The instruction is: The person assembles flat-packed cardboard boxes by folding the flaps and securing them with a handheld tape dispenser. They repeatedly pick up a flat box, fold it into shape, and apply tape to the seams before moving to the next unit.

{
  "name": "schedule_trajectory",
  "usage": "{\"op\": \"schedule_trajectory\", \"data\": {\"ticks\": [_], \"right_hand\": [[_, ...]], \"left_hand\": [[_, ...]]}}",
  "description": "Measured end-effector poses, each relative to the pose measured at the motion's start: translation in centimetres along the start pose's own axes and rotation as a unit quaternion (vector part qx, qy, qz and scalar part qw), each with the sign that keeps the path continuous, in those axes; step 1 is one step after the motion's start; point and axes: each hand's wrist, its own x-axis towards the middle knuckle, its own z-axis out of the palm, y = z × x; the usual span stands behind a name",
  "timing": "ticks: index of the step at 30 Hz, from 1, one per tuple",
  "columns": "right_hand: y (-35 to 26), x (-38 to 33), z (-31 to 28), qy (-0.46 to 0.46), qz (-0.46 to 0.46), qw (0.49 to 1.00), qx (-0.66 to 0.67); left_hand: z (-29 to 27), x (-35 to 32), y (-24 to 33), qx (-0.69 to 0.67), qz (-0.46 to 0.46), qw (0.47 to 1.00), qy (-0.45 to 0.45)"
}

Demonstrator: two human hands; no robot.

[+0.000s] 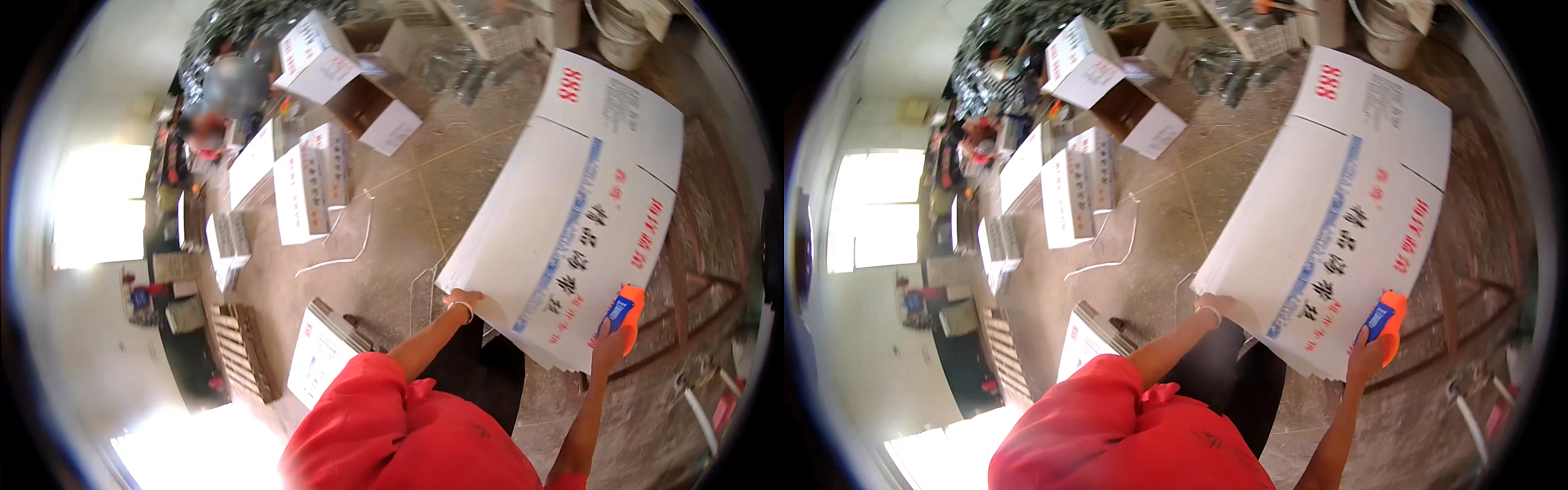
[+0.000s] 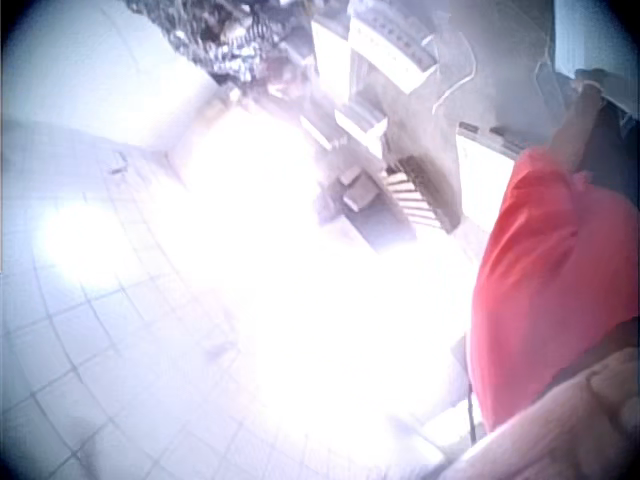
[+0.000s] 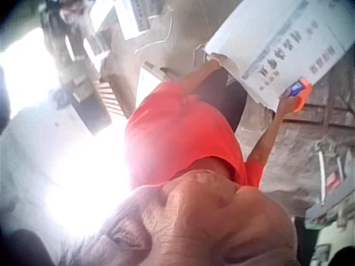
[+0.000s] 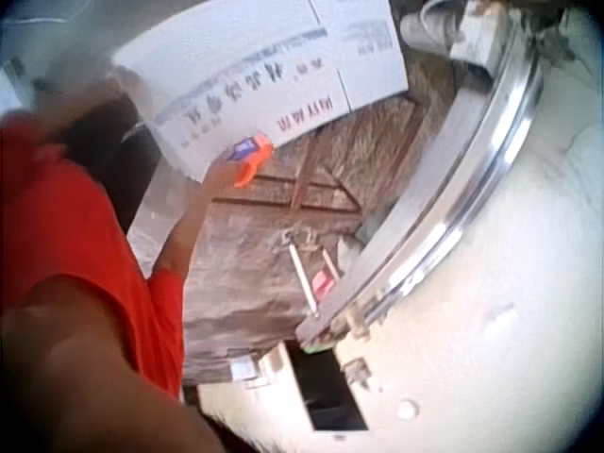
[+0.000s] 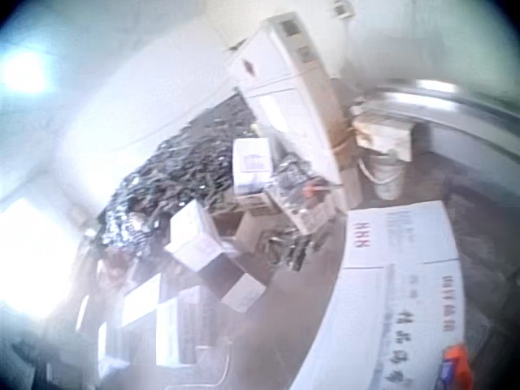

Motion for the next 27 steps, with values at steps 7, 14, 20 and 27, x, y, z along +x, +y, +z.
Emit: {"op": "schedule_trajectory", "data": {"ticks": [7,14,20,27], "right_hand": [[-2.6,-0.2,3.2,-0.009,-0.024,0.995,0.092],[-13.3,-1.7,-6.2,-0.005,-0.005,0.955,0.296],[-20.2,-4.9,-19.2,0.025,-0.057,0.925,0.375],[-22.6,-9.2,-24.0,0.141,-0.03,0.984,0.1]], "left_hand": [[-13.0,-12.8,3.0,-0.26,0.184,0.946,-0.063],[-24.0,-28.7,8.1,-0.183,0.483,0.844,0.144],[-24.9,-33.5,11.6,-0.112,0.649,0.723,0.21],[-25.6,-34.9,12.9,-0.018,0.764,0.644,-0.045]]}}
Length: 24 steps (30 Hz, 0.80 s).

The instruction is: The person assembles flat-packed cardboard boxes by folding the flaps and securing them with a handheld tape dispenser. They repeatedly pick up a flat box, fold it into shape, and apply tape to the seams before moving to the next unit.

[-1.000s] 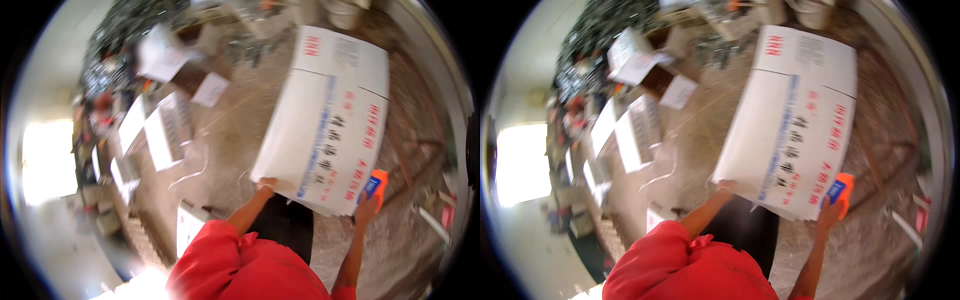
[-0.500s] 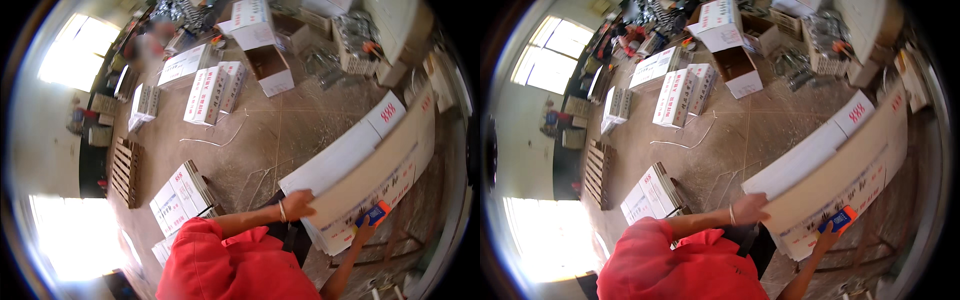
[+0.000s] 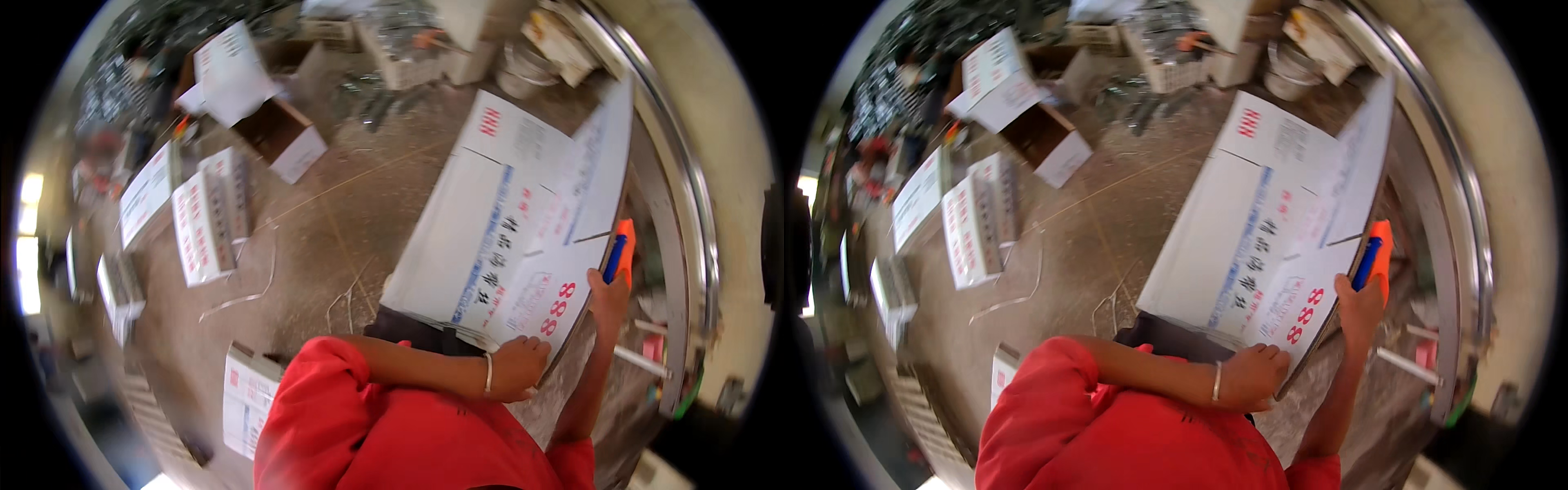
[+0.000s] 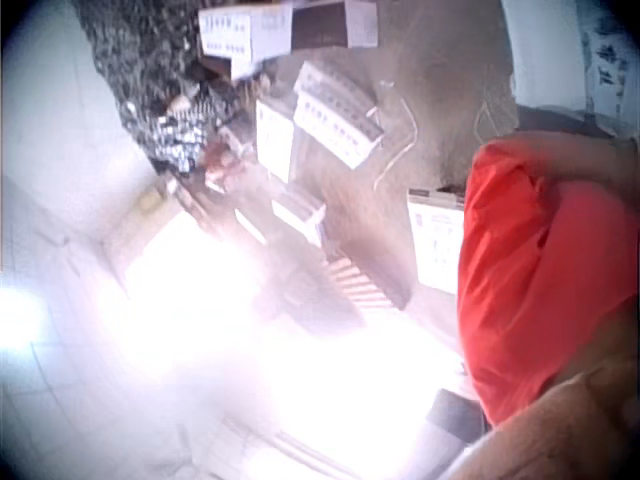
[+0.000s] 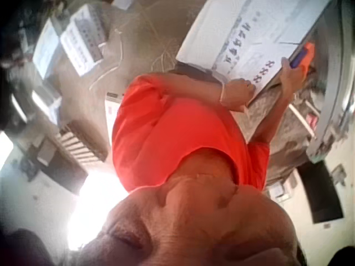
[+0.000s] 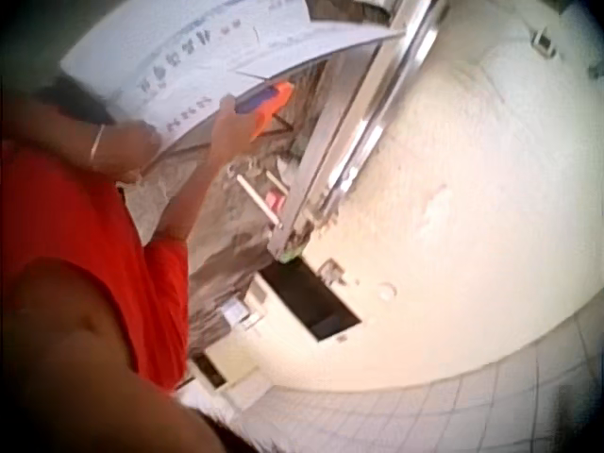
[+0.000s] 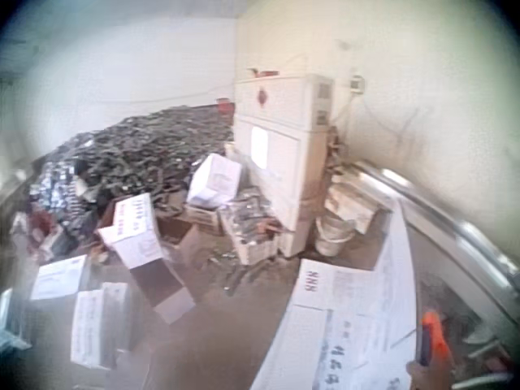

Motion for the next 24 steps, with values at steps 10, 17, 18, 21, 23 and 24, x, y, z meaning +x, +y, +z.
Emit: {"op": "schedule_trajectory", "data": {"ticks": [10,17,18,21,23,24], "right_hand": [[2.9,-11.5,-4.3,-0.114,-0.015,0.993,-0.029],[6.3,-12.4,-4.1,-0.147,0.078,0.984,0.055],[5.8,-12.2,-4.7,-0.115,0.079,0.988,0.072],[9.4,-10.5,-5.5,-0.085,0.108,0.972,0.189],[8.4,-9.0,-6.3,-0.024,0.099,0.975,0.199],[8.9,-7.9,-6.0,0.036,0.052,0.992,0.108]], "left_hand": [[-13.5,12.6,-6.9,0.35,0.165,0.921,0.034],[-12.1,9.3,-8.2,0.341,0.126,0.93,0.057],[-12.7,8.5,-8.1,0.356,0.125,0.926,0.035],[-13.1,6.6,-8.1,0.342,0.154,0.926,0.041],[-13.2,5.4,-8.2,0.343,0.173,0.921,0.067],[-13.0,5.3,-8.5,0.336,0.19,0.919,0.08]]}}
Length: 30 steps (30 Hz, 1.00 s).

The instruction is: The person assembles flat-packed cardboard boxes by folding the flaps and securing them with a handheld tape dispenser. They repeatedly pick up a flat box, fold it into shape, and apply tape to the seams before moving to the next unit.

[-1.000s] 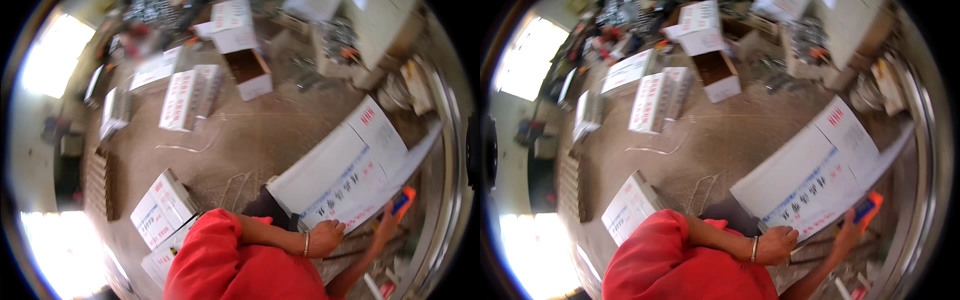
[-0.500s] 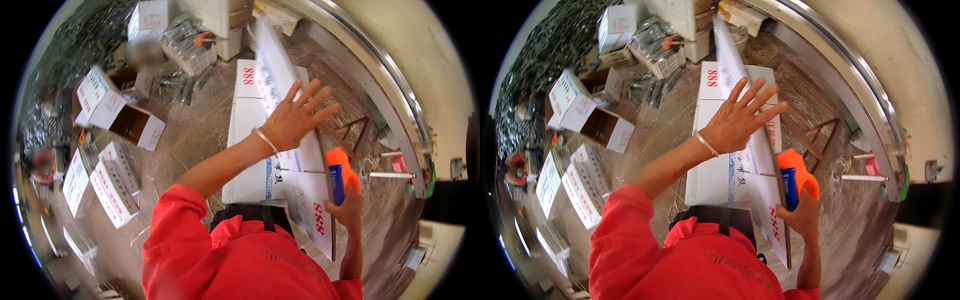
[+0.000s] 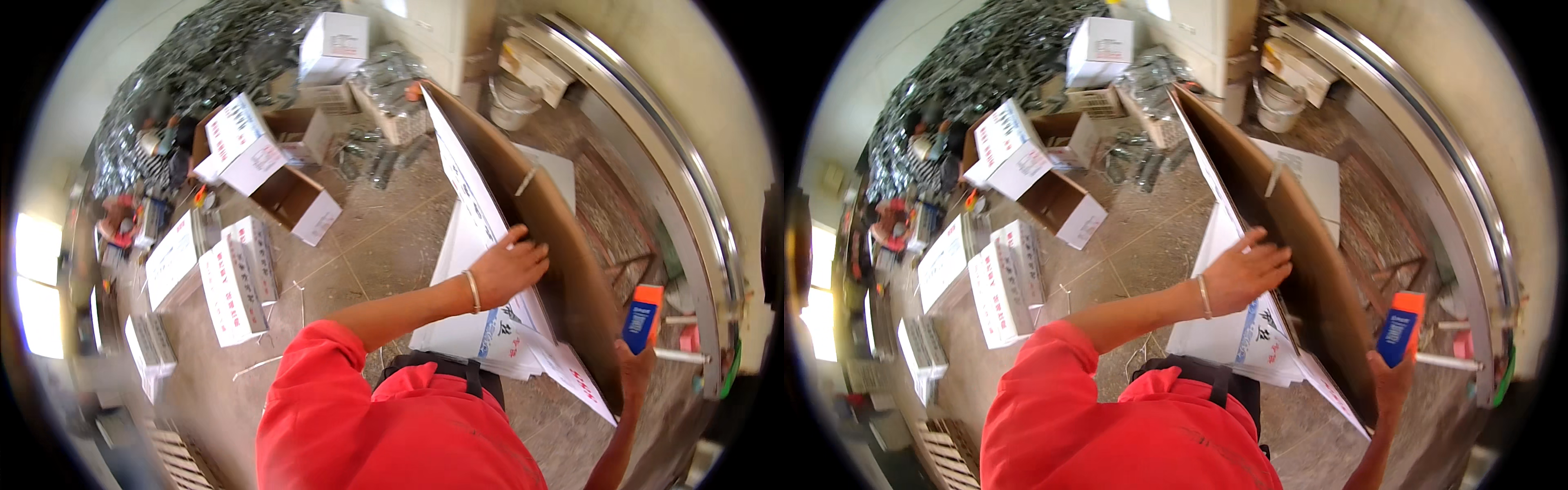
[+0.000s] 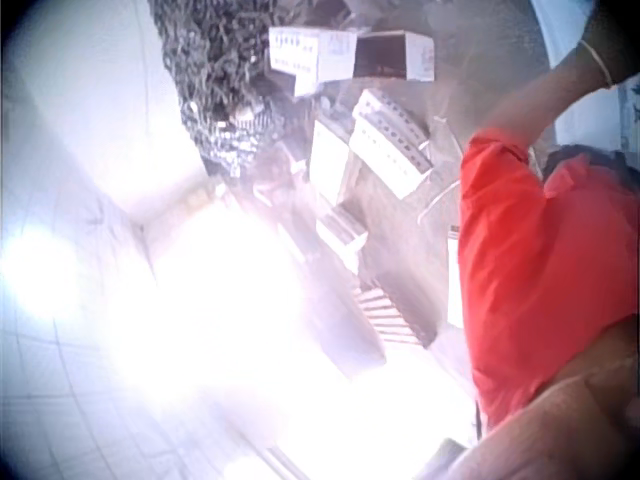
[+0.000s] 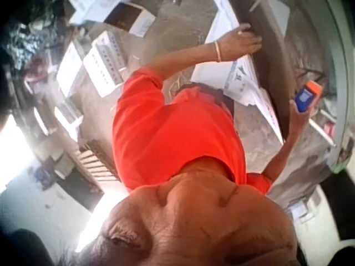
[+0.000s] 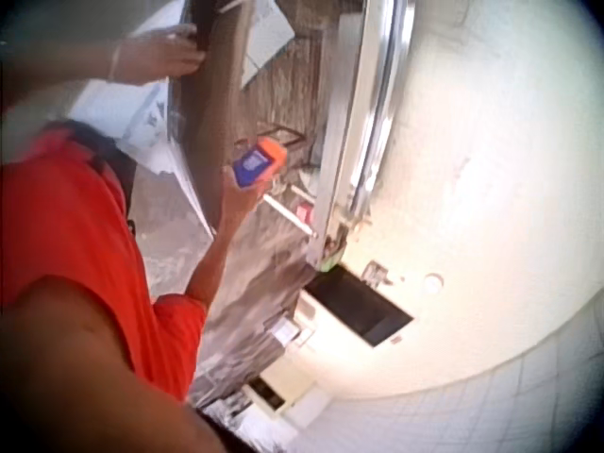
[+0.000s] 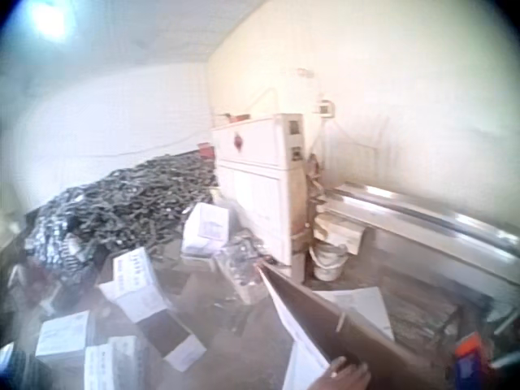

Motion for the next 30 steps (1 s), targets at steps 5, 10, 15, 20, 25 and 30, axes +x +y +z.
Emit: {"op": "schedule_trajectory", "data": {"ticks": [5,10,15,20,25,30], "right_hand": [[-1.5,6.8,0.6,0.183,-0.197,0.93,-0.25],[-8.6,11.6,4.6,0.177,-0.203,0.913,-0.307],[-8.8,13.3,11.2,0.211,-0.319,0.877,-0.292],[-6.7,12.2,5.8,0.27,-0.213,0.912,-0.224],[-1.2,6.3,-1.9,0.376,-0.061,0.923,-0.062],[11.1,-1.8,-3.9,0.354,0.111,0.929,-0.001]], "left_hand": [[0.9,-2.8,2.2,-0.004,0.068,0.996,-0.054],[3.5,-3.2,16.8,-0.145,0.126,0.964,-0.182],[0.3,-0.2,14.8,-0.263,0.066,0.942,-0.2],[-9.1,1.2,-3.7,0.118,-0.236,0.962,0.07],[-8.9,-7.2,-16.0,-0.068,-0.473,0.865,-0.152],[-7.1,-5.3,-13.8,-0.183,-0.429,0.869,-0.165]]}}
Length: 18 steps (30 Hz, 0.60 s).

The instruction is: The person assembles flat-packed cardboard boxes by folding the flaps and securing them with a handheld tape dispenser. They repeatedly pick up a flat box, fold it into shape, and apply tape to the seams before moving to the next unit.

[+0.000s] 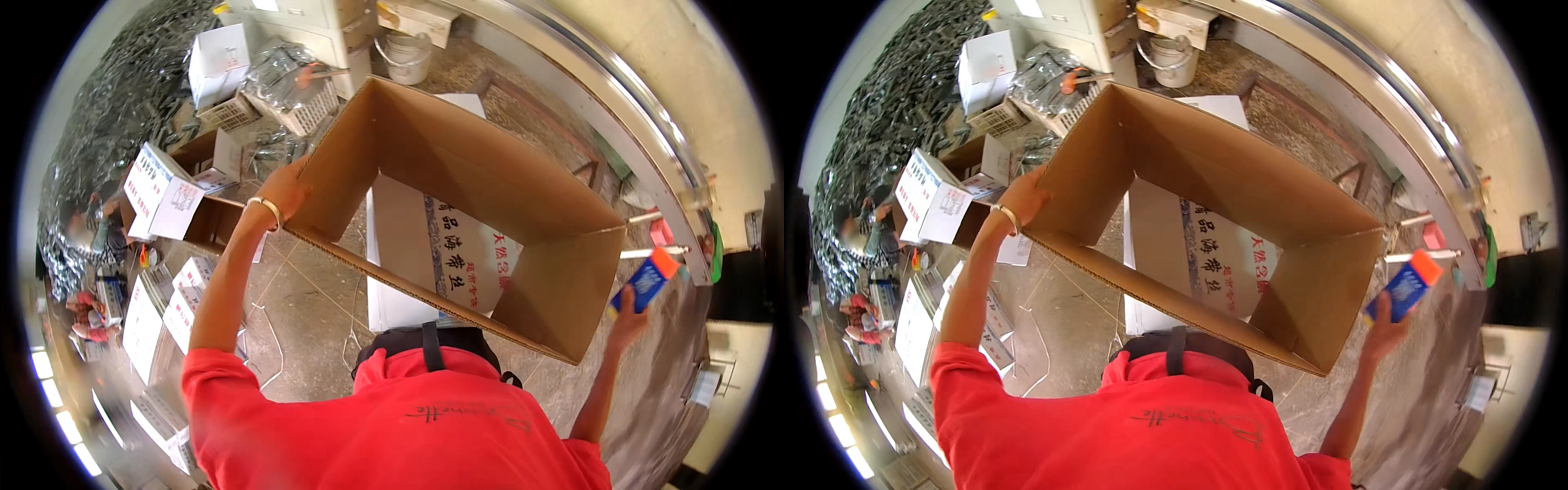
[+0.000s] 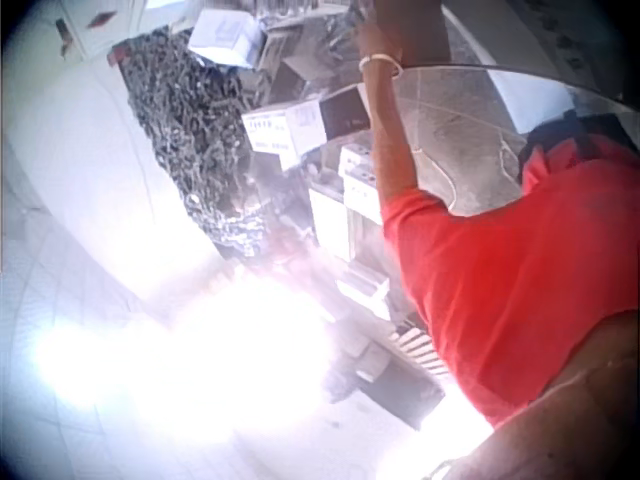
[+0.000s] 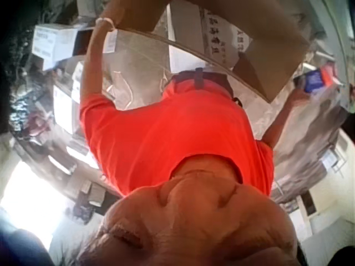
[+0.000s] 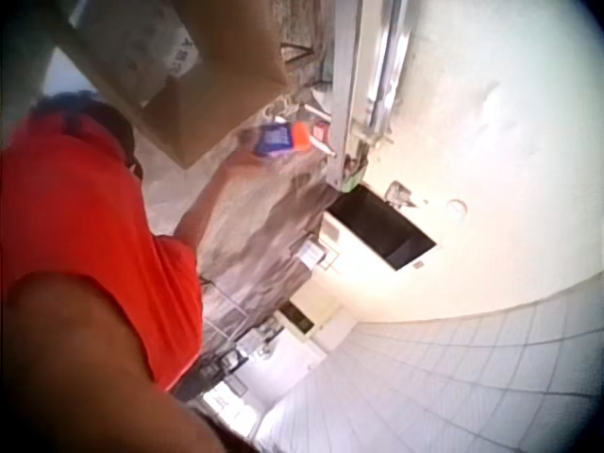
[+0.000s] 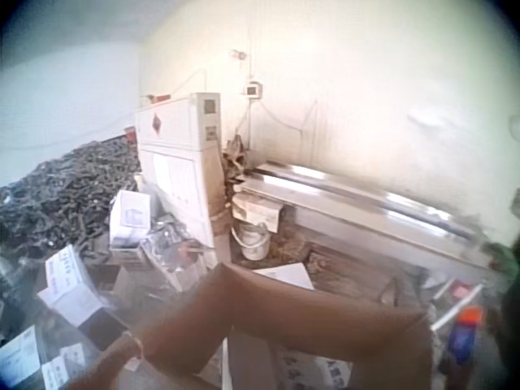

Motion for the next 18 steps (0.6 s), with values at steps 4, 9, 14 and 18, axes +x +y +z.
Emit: {"op": "schedule_trajectory", "data": {"ticks": [4,9,14,18], "right_hand": [[-2.0,-7.3,1.2,-0.165,0.045,0.975,0.141],[-4.6,-9.0,6.7,-0.421,-0.377,0.814,-0.137],[-2.5,-8.6,8.6,-0.433,-0.402,0.789,-0.169],[-4.9,-6.4,6.7,-0.476,-0.285,0.82,-0.14]], "left_hand": [[5.1,-0.8,7.4,0.276,-0.057,0.933,-0.222],[9.3,-0.4,10.3,0.338,-0.001,0.843,-0.419],[8.9,-2.5,7.4,0.252,0.081,0.8,-0.539],[7.7,-5.6,12.6,0.387,0.173,0.798,-0.428]]}}
